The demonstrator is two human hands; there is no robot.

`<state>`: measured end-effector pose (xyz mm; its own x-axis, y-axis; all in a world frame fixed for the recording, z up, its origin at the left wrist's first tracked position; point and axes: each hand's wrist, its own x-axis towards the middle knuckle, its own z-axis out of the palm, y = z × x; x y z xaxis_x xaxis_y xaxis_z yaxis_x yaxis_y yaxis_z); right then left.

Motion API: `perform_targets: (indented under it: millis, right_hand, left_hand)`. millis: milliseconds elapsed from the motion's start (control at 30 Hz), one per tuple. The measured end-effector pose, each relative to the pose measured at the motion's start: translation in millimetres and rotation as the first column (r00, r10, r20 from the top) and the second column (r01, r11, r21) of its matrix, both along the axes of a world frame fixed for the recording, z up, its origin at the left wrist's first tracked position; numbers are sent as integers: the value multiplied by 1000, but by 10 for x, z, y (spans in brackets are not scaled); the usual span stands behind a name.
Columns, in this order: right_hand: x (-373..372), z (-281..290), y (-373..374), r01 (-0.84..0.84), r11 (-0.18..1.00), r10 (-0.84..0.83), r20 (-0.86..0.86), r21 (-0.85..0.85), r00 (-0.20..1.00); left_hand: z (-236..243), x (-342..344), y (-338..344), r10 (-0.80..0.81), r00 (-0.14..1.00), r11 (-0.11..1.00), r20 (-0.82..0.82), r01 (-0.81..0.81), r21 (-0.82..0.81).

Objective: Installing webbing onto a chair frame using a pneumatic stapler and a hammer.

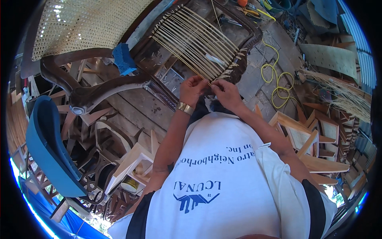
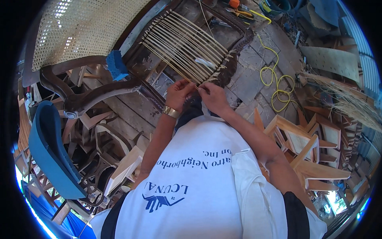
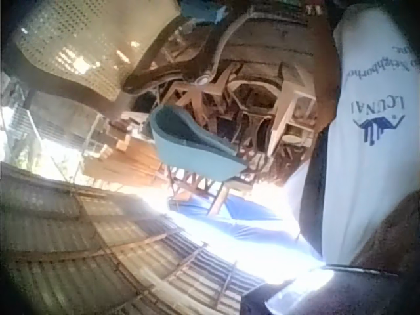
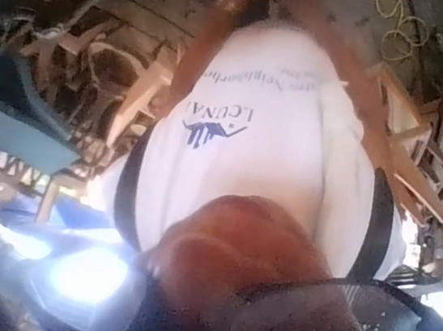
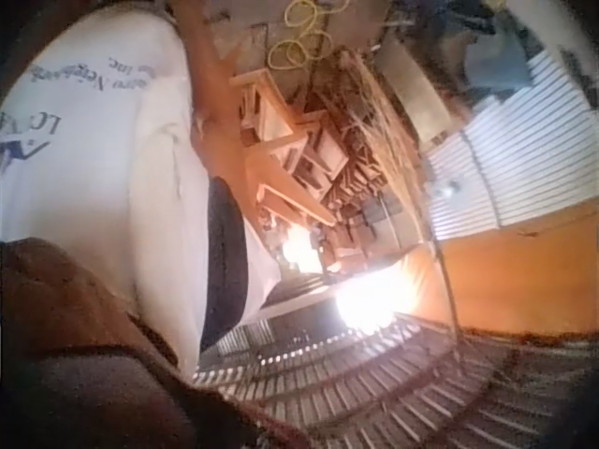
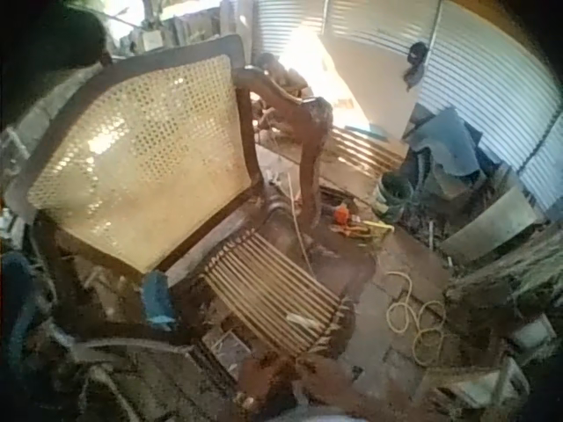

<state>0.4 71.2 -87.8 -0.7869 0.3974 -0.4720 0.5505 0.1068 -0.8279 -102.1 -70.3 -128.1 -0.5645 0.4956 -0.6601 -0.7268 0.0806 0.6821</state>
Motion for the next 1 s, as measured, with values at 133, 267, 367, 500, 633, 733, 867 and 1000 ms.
perform_targets:
  millis: [133, 267, 367, 500, 633, 733, 867, 1000]
  right_hand:
    - [-37, -2, -22, 17, 988, -4, -85, 155, 996]
    - [-20, -30, -41, 19, 984, 0, -101, 179, 995]
    - [-12, -36, -21, -17, 985, 31, -77, 174, 997]
    - [-3, -35, -8, -125, 940, 155, -73, 319, 985]
    - [6, 22, -19, -230, 857, 243, 32, 460, 969]
    - [13, 5, -7, -264, 833, 283, 36, 487, 958]
    - [3, 21, 1, -351, 815, 339, 111, 461, 934]
    - [8, -11, 9, -299, 851, 324, 17, 431, 946]
  left_hand:
    - [124, 33, 36, 97, 990, 995, 100, -97, -2]
    - [113, 64, 43, 91, 989, 995, 120, -86, -47]
    - [71, 106, 61, 81, 990, 996, 111, -75, -58]
    - [62, 159, 47, 79, 992, 997, 100, -77, -28]
    - [31, 223, 63, 91, 988, 996, 122, -89, -16]
    - [79, 209, 79, 47, 995, 997, 85, -42, -63]
    - [47, 192, 36, 34, 996, 997, 84, -28, -72]
    - [31, 151, 7, 14, 996, 998, 89, -8, -62]
